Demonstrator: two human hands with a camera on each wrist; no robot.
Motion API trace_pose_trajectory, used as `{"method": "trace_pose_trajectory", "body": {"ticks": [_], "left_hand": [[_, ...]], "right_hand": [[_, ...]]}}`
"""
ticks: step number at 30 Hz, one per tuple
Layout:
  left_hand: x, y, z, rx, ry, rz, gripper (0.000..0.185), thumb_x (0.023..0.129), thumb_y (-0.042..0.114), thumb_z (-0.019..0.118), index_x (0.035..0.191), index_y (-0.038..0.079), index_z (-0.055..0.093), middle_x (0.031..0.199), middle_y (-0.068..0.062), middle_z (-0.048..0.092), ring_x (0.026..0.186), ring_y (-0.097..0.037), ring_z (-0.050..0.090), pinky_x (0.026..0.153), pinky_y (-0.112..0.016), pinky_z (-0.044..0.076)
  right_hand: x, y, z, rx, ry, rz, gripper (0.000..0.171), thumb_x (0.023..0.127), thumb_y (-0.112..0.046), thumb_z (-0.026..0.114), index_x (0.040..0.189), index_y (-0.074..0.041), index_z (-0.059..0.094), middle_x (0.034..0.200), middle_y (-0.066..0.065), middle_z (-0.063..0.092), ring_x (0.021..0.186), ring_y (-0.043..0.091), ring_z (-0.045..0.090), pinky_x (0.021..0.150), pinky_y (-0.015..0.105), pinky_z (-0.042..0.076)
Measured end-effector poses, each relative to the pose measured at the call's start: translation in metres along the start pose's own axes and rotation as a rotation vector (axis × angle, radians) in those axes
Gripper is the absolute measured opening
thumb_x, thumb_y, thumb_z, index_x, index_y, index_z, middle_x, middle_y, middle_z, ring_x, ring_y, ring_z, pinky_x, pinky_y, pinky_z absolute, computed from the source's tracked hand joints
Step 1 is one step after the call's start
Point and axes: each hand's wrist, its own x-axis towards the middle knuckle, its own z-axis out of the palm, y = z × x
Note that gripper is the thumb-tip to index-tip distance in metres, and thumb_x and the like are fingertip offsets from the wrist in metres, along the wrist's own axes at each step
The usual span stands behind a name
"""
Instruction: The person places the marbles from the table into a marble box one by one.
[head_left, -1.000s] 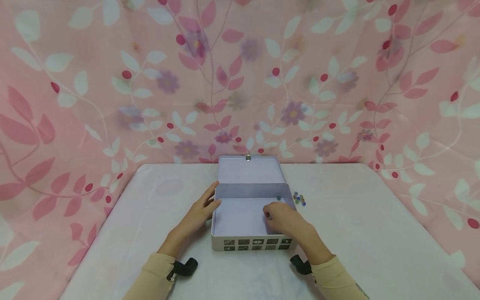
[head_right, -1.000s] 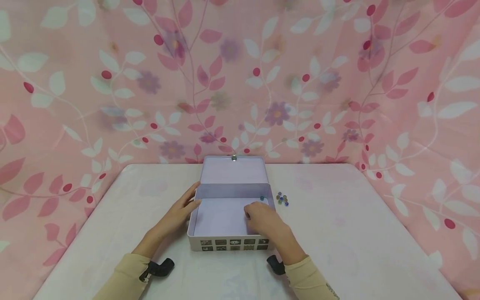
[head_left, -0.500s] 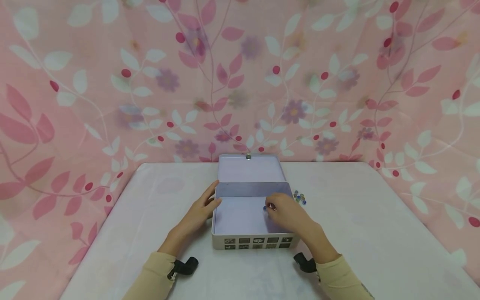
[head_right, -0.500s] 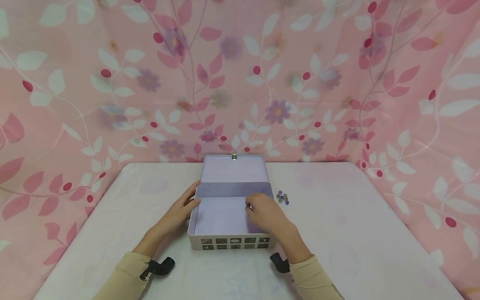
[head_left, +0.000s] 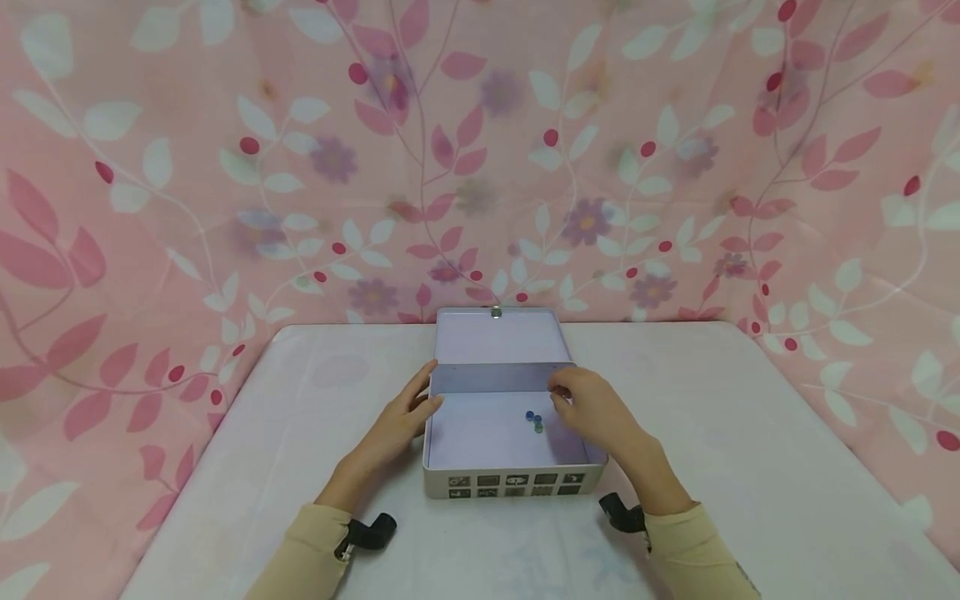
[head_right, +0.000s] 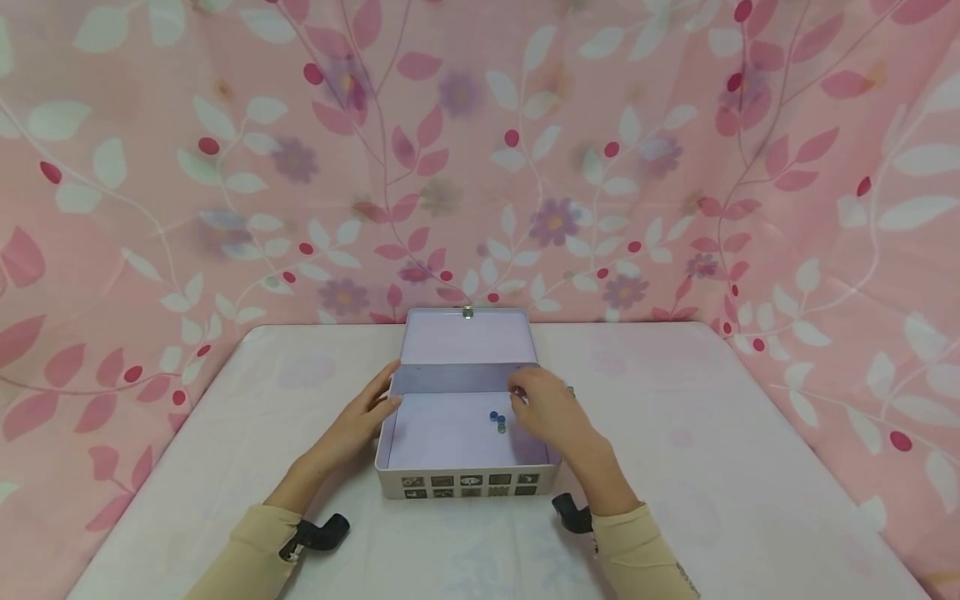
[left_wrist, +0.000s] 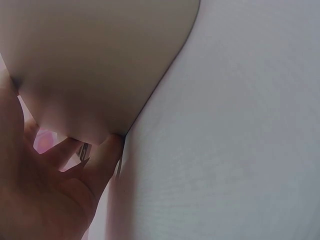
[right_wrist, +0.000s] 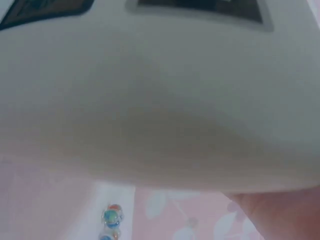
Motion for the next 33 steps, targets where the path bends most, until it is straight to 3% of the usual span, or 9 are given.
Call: {"method": "trace_pose_trajectory", "body": {"ticks": [13,20,28,33], "left_hand": [[-0.002,0.006,-0.001,-0.022,-0.011,-0.013,0.065,0.1,0.05,0.054,0.155,0.048,0.019,0.166,-0.009,0.021,0.149,-0.037,0.031,0.109,-0.06,0.041],[-0.001,0.001,-0.001,-0.018,-0.003,-0.014,0.065,0.1,0.05,0.054,0.154,0.051,0.018,0.165,-0.007,0.023,0.149,-0.035,0.032,0.109,-0.059,0.042],[-0.012,0.026,-0.003,-0.009,-0.032,-0.043,0.067,0.103,0.039,0.052,0.159,0.036,0.016,0.165,-0.012,0.022,0.148,-0.038,0.032,0.11,-0.059,0.042],[-0.008,0.019,-0.003,-0.012,-0.035,-0.036,0.068,0.103,0.041,0.052,0.159,0.038,0.015,0.166,-0.011,0.021,0.149,-0.036,0.032,0.109,-0.057,0.043]], "right_hand": [[-0.003,0.02,-0.018,0.052,0.081,0.075,0.012,0.09,-0.005,0.065,0.099,-0.005,0.073,0.093,0.004,0.068,0.086,0.019,0.063,0.077,0.037,0.055],[-0.004,0.043,-0.025,0.0,0.111,0.113,0.013,0.09,-0.005,0.061,0.097,-0.003,0.072,0.091,0.009,0.069,0.084,0.023,0.064,0.077,0.042,0.056],[-0.007,0.061,-0.024,-0.023,0.024,0.156,0.015,0.086,-0.002,0.06,0.094,-0.001,0.073,0.083,0.008,0.066,0.075,0.02,0.057,0.07,0.037,0.05],[-0.008,0.071,-0.02,-0.068,-0.056,0.211,0.015,0.083,-0.002,0.059,0.09,-0.002,0.072,0.078,0.008,0.062,0.072,0.021,0.054,0.066,0.035,0.046]]}}
